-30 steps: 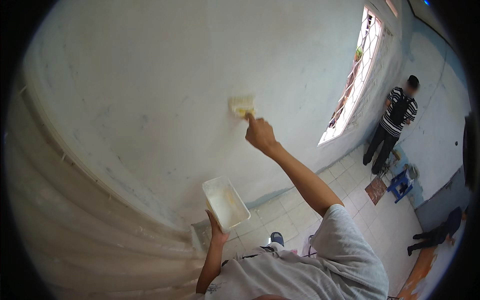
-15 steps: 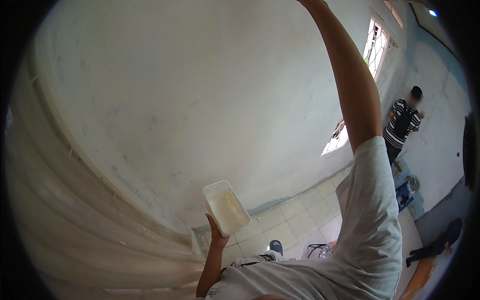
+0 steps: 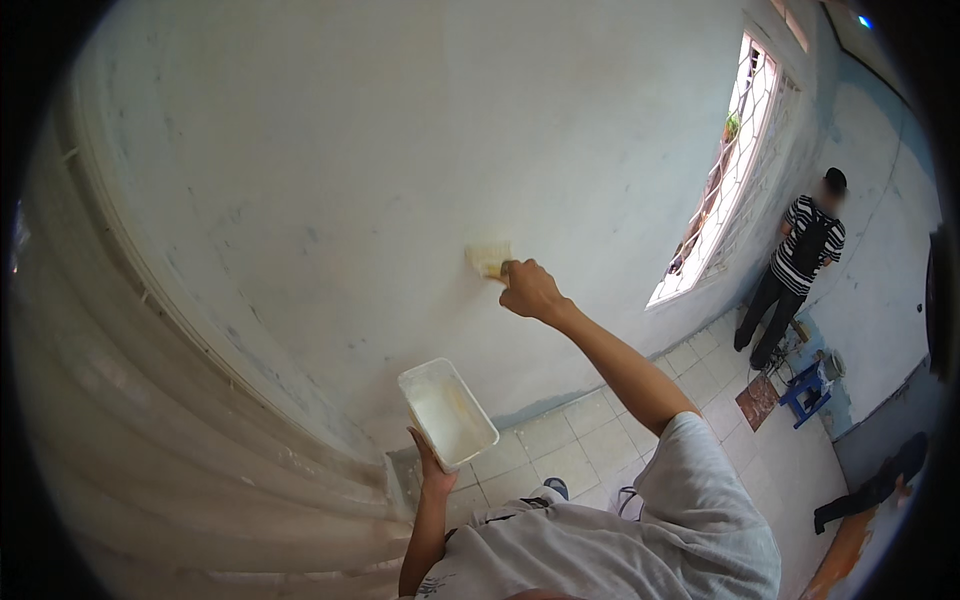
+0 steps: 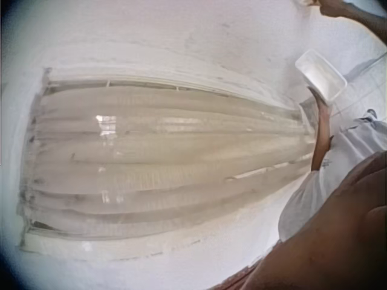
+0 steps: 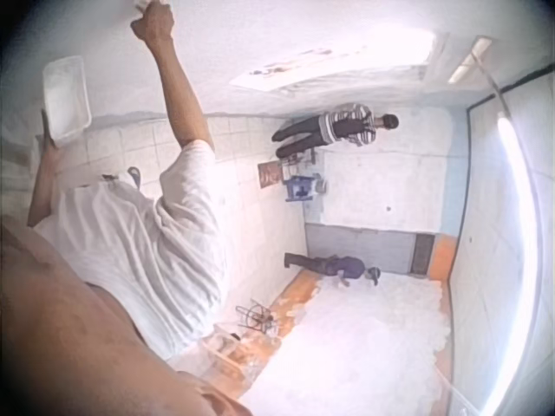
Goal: The person paints the wall using a brush, repeatedly dipping the brush into a container of white paint and applying it to the upper sections of the wall.
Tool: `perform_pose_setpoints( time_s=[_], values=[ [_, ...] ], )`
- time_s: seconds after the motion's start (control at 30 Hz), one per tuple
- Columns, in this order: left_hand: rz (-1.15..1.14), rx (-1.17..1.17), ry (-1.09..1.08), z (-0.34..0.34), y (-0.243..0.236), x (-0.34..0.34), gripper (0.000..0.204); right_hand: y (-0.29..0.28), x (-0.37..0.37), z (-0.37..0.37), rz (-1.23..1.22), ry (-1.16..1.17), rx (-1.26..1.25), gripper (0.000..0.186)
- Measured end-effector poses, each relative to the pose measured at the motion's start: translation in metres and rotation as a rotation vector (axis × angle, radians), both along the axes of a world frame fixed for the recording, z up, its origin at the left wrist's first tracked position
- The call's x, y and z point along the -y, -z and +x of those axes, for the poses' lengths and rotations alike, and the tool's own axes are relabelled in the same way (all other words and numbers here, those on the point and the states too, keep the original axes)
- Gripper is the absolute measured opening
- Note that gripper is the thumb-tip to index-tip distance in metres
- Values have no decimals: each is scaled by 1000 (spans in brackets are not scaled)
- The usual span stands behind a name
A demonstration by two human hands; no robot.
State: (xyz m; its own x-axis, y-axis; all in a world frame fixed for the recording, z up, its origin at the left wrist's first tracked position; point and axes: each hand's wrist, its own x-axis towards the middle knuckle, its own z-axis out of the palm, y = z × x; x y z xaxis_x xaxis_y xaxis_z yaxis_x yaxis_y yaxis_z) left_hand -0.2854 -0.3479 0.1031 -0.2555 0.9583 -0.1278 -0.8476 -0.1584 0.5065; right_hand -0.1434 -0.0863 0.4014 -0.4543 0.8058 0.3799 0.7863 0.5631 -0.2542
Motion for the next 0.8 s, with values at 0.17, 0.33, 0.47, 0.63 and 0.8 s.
perform_pose_setpoints(
  time_s=[0.17, 0.33, 0.47, 0.63, 0.8],
  values=[
    [19, 33, 31, -4, -2, -9, 80, -93, -57, 13, -138, -277, -38, 21],
    [27, 35, 57, -5, 13, -5, 80, -348, -85, 6, 655, -349, 335, 23],
    [0, 43, 36, 3, -1, 4, 81, -463, -54, -4, 887, 41, 527, 21],
    [6, -66, 37, 14, 8, 19, 79, -434, -35, -11, 701, -154, -346, 31],
    [-5, 80, 55, -2, 26, 38, 78, -182, -34, -60, 485, -170, -306, 51]
  ],
)
